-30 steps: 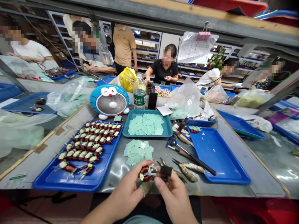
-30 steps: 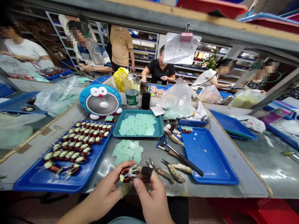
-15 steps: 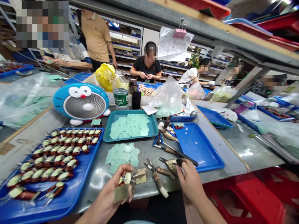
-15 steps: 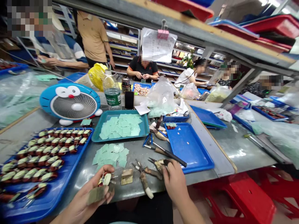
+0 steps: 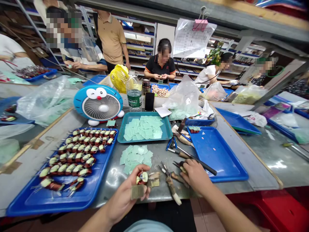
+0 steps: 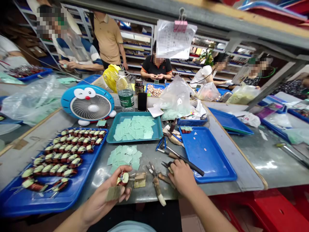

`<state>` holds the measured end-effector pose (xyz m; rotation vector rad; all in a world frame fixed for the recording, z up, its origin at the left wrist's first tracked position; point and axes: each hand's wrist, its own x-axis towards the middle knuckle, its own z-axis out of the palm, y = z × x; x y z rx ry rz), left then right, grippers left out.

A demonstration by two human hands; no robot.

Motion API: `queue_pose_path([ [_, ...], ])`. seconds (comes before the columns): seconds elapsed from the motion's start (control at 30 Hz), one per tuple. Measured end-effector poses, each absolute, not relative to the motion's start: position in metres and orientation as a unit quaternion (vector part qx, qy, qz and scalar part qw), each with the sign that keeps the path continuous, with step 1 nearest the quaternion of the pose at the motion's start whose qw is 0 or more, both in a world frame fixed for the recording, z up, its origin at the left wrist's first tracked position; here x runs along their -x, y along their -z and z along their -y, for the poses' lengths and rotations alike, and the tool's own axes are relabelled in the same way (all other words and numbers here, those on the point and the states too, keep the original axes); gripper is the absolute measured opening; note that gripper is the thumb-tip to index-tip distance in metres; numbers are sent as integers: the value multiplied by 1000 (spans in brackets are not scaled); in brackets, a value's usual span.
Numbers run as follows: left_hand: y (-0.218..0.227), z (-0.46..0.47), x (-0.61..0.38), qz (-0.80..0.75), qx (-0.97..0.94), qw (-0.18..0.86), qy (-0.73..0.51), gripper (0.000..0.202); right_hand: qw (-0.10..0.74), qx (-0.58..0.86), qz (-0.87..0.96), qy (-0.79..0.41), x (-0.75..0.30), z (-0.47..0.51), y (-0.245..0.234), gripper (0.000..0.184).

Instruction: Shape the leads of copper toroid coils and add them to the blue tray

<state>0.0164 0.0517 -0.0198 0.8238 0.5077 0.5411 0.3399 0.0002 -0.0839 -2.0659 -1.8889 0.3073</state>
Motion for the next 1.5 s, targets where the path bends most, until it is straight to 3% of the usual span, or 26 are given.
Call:
queue_pose_path([
  [0.07,18,-52,-16,-226,-380,857,-264,56,186,715,660,-135,-347,-4,77,12],
  [0.27,15,-52,-17,-258,-427,812,-302,44,338,750,535,-190,-349,25,43,53],
  [0.33,18,-52,-16,-278,-477,779,-298,49,456,706,419,-345,-332,41,33,66],
  [0.4,20,-53,-16,-286,-503,764,-285,60,534,572,286,-552,-307,53,26,77],
  [0.5,20,-55,-18,-301,-504,767,-259,69,487,484,261,-679,-274,60,21,66],
  [0.57,18,-57,-22,-318,-501,763,-257,58,429,557,366,-610,-270,54,22,53],
  [0.63,16,-59,-26,-343,-500,747,-272,48,350,669,491,-435,-281,41,28,47],
  [0.73,14,-58,-31,-376,-499,719,-303,49,296,754,529,-256,-310,17,44,39],
  [0.87,13,-53,-33,-377,-487,723,-313,56,252,757,581,-161,-330,-5,63,24],
  [0.97,11,-51,-31,-381,-488,719,-315,55,243,748,608,-105,-323,-2,66,24],
  [1.27,15,-56,-29,-387,-515,701,-308,48,204,733,636,-126,-263,30,79,38],
  [1.4,13,-51,-28,-376,-505,708,-319,53,230,736,614,-165,-276,6,78,20],
  [1.5,12,-45,-24,-385,-502,702,-328,58,280,734,586,-200,-284,5,71,22],
])
